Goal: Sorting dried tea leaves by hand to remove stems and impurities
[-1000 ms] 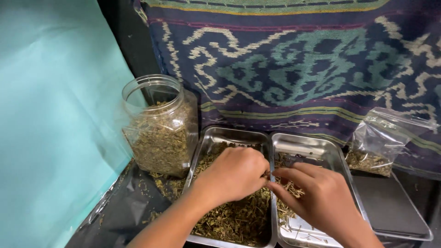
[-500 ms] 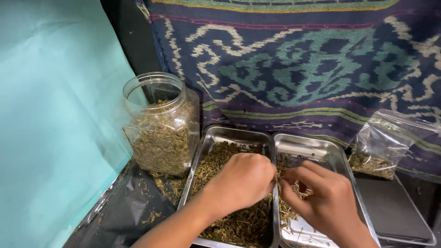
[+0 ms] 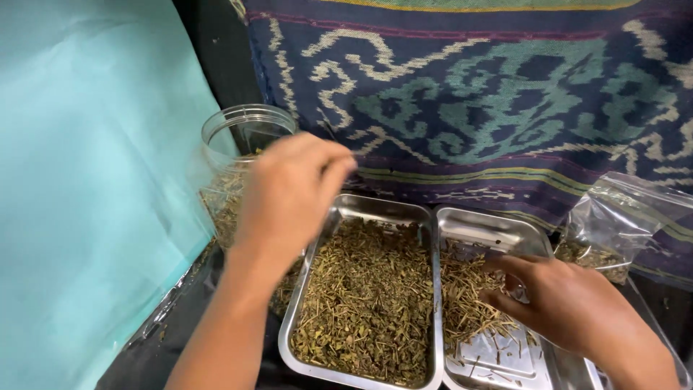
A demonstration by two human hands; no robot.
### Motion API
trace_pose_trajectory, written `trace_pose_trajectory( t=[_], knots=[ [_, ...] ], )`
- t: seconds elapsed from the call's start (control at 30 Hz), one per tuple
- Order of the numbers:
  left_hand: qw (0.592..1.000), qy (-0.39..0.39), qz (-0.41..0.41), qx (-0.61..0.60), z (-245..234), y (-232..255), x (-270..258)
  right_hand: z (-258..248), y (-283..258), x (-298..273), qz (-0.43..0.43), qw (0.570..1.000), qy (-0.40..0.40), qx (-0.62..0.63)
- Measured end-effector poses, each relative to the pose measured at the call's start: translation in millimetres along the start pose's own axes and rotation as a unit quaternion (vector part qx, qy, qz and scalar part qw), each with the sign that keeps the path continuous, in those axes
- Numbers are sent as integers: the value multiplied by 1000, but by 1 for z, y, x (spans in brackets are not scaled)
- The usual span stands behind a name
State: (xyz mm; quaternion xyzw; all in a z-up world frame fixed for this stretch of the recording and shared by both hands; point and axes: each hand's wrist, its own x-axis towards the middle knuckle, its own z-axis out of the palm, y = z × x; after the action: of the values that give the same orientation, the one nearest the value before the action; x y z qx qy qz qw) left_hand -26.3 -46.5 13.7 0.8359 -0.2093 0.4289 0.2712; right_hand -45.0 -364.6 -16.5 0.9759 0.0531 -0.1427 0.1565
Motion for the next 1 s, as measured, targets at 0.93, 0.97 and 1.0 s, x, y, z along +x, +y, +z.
trace_pose_trajectory(
  t=[0.93, 0.97, 1.0],
  knots=[
    [987, 74, 35, 136, -15, -14, 4, -6, -8, -3, -16, 997, -19, 68],
    [995, -38, 59, 73, -12, -3, 5, -4, -8, -3, -22, 997, -15, 68],
    [985, -148, 84, 8, -9, 8, 4, -3, -7, -2, -28, 997, -12, 68]
  ],
)
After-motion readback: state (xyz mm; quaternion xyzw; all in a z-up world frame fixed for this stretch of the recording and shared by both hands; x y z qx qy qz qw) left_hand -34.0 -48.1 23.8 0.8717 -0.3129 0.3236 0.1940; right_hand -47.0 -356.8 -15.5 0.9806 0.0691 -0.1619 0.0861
